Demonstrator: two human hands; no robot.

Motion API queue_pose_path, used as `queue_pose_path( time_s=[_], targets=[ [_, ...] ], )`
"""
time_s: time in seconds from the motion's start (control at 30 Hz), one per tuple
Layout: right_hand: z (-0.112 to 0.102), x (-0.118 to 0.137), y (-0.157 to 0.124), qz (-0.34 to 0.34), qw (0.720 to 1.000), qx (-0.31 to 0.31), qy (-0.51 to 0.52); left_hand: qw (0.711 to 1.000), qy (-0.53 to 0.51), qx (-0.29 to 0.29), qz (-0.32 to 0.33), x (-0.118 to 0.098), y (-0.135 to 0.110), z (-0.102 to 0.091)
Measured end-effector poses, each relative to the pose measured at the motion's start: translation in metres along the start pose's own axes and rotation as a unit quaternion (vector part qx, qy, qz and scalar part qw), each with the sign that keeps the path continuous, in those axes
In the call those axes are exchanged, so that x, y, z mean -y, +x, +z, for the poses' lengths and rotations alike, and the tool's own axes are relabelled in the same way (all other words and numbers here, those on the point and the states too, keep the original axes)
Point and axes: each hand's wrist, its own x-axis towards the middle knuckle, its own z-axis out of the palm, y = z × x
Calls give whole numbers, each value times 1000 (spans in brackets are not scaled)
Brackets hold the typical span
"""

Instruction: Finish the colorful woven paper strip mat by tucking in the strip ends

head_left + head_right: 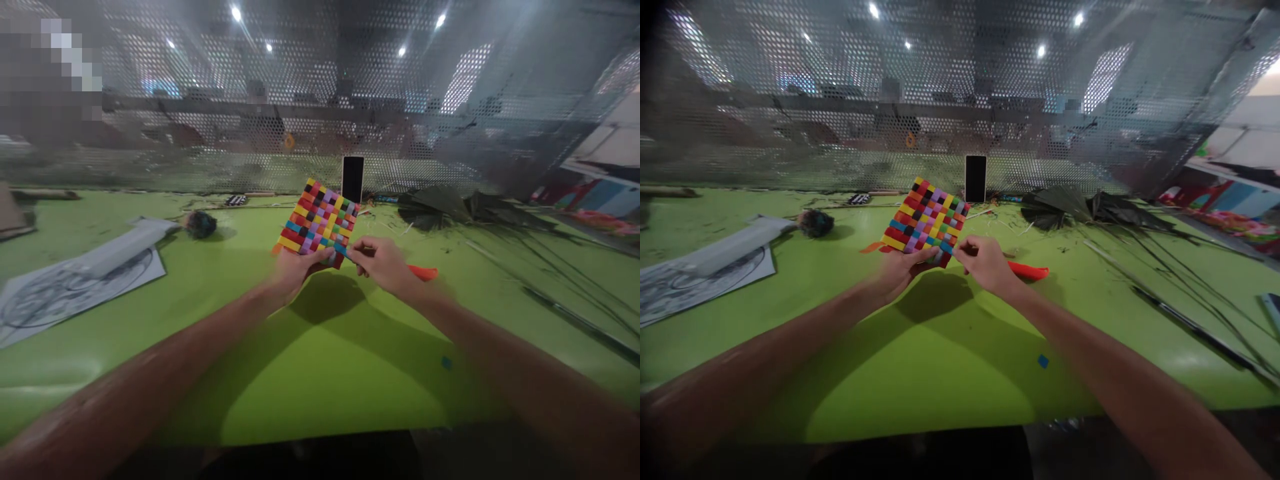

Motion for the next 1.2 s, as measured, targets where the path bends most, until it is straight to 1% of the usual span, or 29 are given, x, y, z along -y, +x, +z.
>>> queue_pose_path(
  time_s=[0.2, 0.27, 0.4, 0.5, 0.6, 0.77, 0.9, 1.0, 1.1, 1.2],
  targets=[
    [0, 1, -2, -5, 1000, 4, -25, 999, -27, -34, 21, -6, -4, 8],
    [0, 1, -2, 2, 1000, 1, -26, 998, -3, -45, 34, -4, -4, 7],
    [2, 1, -2, 13, 999, -10, -30, 995, 56, -47, 69, 3, -3, 2],
    [3, 2, -4, 12, 999, -5, -41, 993, 72, -49, 83, 4, -4, 1],
    [4, 3, -5, 6, 999, 9, -46, 993, 67, -47, 85, 2, -6, 3],
    [6, 1, -6, -30, 996, -11, -83, 995, 58, -23, 83, 1, -7, 5],
    [8, 1, -6, -11, 997, -11, -75, 995, 61, -25, 69, 1, -9, 7],
    [11, 1, -7, -2, 998, -29, -57, 996, 57, -16, 69, 1, -10, 8],
    [13, 0, -7, 1, 998, -39, -45, 995, 55, -29, 74, 4, -10, 8],
    [14, 0, -7, 4, 998, -37, -57, 994, 74, -41, 64, 7, -11, 8]
  ],
)
